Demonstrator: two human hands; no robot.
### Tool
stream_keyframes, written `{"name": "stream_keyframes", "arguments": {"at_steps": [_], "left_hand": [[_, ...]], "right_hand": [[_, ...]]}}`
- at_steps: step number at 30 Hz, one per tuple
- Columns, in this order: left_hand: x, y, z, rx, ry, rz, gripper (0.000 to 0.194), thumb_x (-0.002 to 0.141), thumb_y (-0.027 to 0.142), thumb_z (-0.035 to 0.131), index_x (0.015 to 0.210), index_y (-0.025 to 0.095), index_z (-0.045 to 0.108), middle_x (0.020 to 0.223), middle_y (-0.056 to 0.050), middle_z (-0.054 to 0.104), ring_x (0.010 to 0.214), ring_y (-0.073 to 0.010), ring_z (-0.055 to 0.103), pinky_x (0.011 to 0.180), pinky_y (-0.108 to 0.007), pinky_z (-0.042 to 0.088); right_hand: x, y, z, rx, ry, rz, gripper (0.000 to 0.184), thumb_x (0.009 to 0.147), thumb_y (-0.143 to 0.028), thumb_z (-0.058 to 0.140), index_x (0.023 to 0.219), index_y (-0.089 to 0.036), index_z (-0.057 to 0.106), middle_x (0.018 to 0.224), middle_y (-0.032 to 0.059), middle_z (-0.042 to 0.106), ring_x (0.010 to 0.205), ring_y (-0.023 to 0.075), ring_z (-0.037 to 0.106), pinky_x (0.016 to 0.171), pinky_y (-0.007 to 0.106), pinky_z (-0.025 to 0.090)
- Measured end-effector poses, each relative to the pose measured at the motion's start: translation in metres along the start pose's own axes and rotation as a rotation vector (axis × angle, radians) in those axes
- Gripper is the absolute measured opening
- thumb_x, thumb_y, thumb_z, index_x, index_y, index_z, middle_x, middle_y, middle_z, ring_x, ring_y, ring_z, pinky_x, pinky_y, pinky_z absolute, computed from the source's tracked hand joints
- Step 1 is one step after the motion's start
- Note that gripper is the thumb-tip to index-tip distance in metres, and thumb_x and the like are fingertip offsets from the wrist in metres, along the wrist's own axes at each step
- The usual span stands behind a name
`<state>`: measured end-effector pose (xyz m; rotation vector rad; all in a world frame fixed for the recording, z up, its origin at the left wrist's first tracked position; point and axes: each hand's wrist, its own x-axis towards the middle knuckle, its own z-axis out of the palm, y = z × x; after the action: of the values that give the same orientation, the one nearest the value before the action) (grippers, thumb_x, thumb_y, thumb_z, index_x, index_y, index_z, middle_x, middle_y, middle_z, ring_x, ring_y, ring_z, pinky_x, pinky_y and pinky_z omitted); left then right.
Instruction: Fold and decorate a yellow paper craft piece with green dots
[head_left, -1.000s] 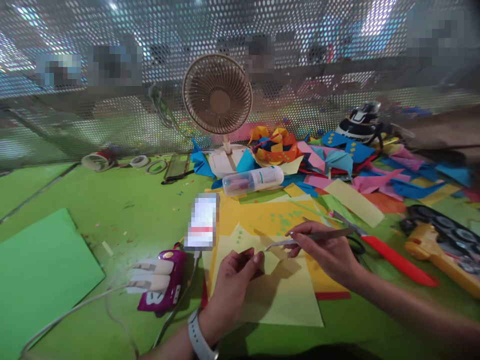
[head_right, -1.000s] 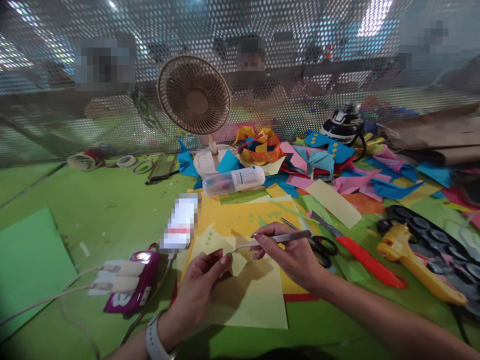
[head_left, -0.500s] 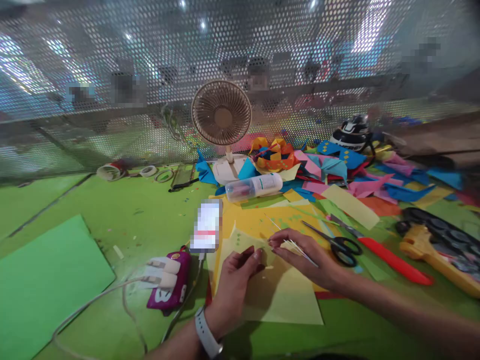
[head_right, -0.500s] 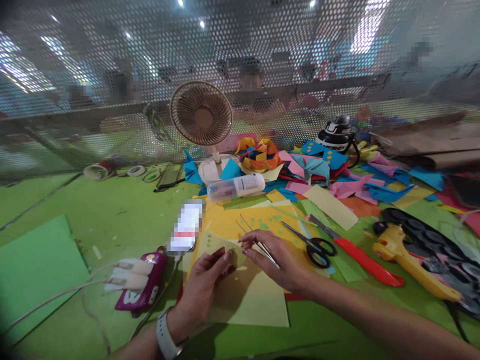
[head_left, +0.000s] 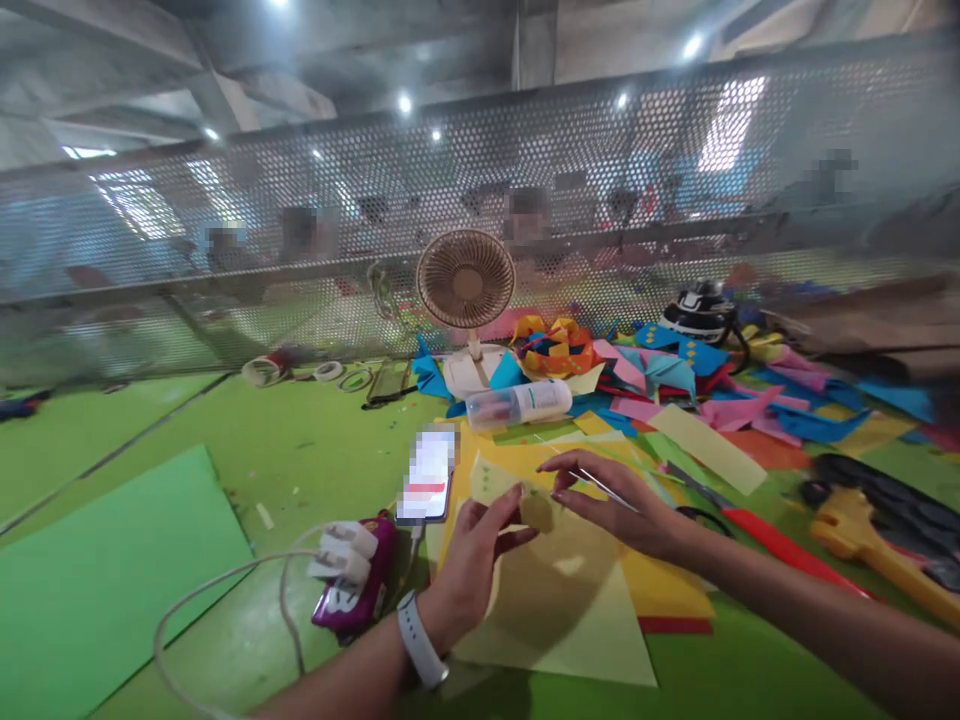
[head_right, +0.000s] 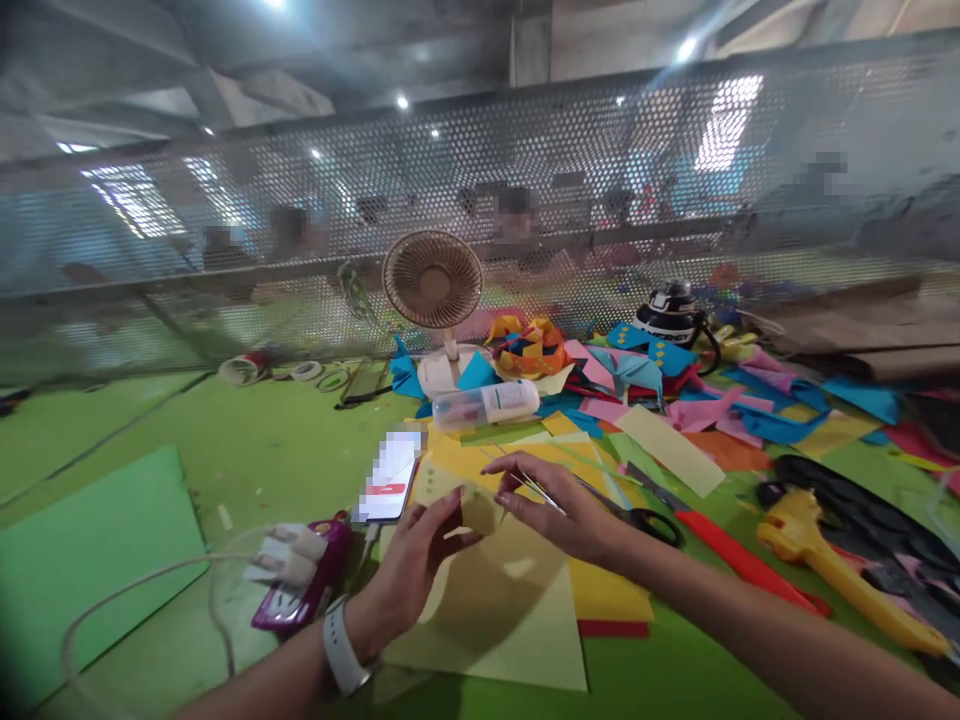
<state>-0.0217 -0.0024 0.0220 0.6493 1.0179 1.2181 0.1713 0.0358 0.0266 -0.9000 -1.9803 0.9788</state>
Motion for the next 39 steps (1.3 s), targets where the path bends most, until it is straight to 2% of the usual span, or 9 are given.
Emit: {"name": "stream_keyframes", "arguments": {"at_steps": [4, 7, 11, 14, 17, 21, 25, 32, 39], "left_hand": [[0.015, 0.004, 0.005, 0.008, -0.059, 0.032, 0.027, 0.071, 0.036, 0.074, 0.086, 0.014, 0.069, 0.087, -0.008, 0.069, 0.083, -0.0225, 0.066, 0.074, -0.032, 0.052], [0.027, 0.003, 0.004, -0.022, -0.119, 0.063, 0.031, 0.072, 0.036, 0.074, 0.094, 0.015, 0.068, 0.096, -0.009, 0.069, 0.089, -0.0223, 0.064, 0.077, -0.031, 0.052], [0.037, -0.006, -0.003, -0.026, -0.002, 0.045, 0.03, 0.069, 0.039, 0.076, 0.084, 0.015, 0.069, 0.091, -0.008, 0.068, 0.085, -0.0197, 0.063, 0.068, -0.031, 0.055], [0.041, -0.013, -0.008, -0.026, 0.034, 0.048, 0.031, 0.061, 0.038, 0.082, 0.076, 0.014, 0.068, 0.084, -0.005, 0.066, 0.077, -0.0163, 0.061, 0.065, -0.029, 0.056], [0.042, -0.015, -0.011, -0.007, 0.001, 0.059, 0.03, 0.061, 0.036, 0.082, 0.078, 0.013, 0.07, 0.082, -0.004, 0.065, 0.074, -0.0145, 0.059, 0.068, -0.031, 0.057], [0.04, -0.014, -0.012, 0.067, -0.071, 0.068, 0.032, 0.067, 0.038, 0.078, 0.087, 0.014, 0.07, 0.087, -0.006, 0.068, 0.075, -0.0159, 0.061, 0.07, -0.032, 0.056], [0.038, -0.016, -0.013, 0.087, -0.149, 0.082, 0.035, 0.069, 0.036, 0.077, 0.096, 0.016, 0.069, 0.095, -0.006, 0.069, 0.081, -0.0183, 0.063, 0.072, -0.033, 0.056], [0.037, -0.02, -0.012, 0.06, -0.133, 0.073, 0.031, 0.065, 0.033, 0.08, 0.089, 0.017, 0.07, 0.087, -0.004, 0.07, 0.078, -0.0187, 0.065, 0.068, -0.032, 0.057], [0.038, -0.021, -0.013, 0.046, -0.112, 0.089, 0.031, 0.062, 0.033, 0.081, 0.086, 0.016, 0.071, 0.086, -0.004, 0.07, 0.078, -0.0191, 0.065, 0.069, -0.033, 0.057]], "right_hand": [[0.009, 0.006, -0.005, -0.039, 0.012, -0.013, 0.032, 0.089, -0.034, 0.053, 0.119, -0.024, 0.054, 0.094, 0.003, 0.062, 0.087, 0.0159, 0.058, 0.08, 0.029, 0.047], [0.014, 0.015, -0.011, -0.045, 0.146, 0.023, 0.038, 0.092, -0.04, 0.045, 0.126, -0.025, 0.051, 0.094, 0.0036, 0.063, 0.091, 0.0179, 0.059, 0.084, 0.032, 0.046], [0.016, 0.02, -0.021, 0.022, 0.298, 0.051, 0.043, 0.093, -0.048, 0.037, 0.124, -0.023, 0.056, 0.088, 0.0042, 0.065, 0.081, 0.0176, 0.06, 0.076, 0.032, 0.049], [0.016, 0.016, -0.025, 0.194, 0.263, 0.095, 0.046, 0.089, -0.053, 0.043, 0.106, -0.018, 0.068, 0.077, 0.006, 0.067, 0.069, 0.0173, 0.061, 0.063, 0.03, 0.05], [0.017, 0.012, -0.023, 0.341, 0.2, 0.184, 0.035, 0.079, -0.048, 0.063, 0.091, -0.016, 0.071, 0.071, 0.0057, 0.069, 0.065, 0.0169, 0.063, 0.06, 0.028, 0.051], [0.016, 0.017, -0.018, 0.431, 0.211, 0.254, 0.031, 0.072, -0.04, 0.073, 0.094, -0.018, 0.07, 0.067, 0.0025, 0.068, 0.062, 0.0145, 0.063, 0.059, 0.025, 0.051], [0.013, 0.025, -0.014, 0.425, 0.185, 0.278, 0.031, 0.069, -0.035, 0.076, 0.095, -0.02, 0.071, 0.078, 0.0043, 0.071, 0.07, 0.0162, 0.065, 0.062, 0.026, 0.051], [0.013, 0.03, -0.014, 0.461, 0.312, 0.177, 0.031, 0.077, -0.046, 0.067, 0.084, -0.016, 0.073, 0.071, 0.008, 0.071, 0.056, 0.016, 0.063, 0.048, 0.026, 0.048], [0.013, 0.027, -0.015, 0.533, 0.227, 0.237, 0.028, 0.067, -0.034, 0.078, 0.088, -0.018, 0.072, 0.072, 0.0061, 0.072, 0.064, 0.0186, 0.068, 0.054, 0.025, 0.05]]}}
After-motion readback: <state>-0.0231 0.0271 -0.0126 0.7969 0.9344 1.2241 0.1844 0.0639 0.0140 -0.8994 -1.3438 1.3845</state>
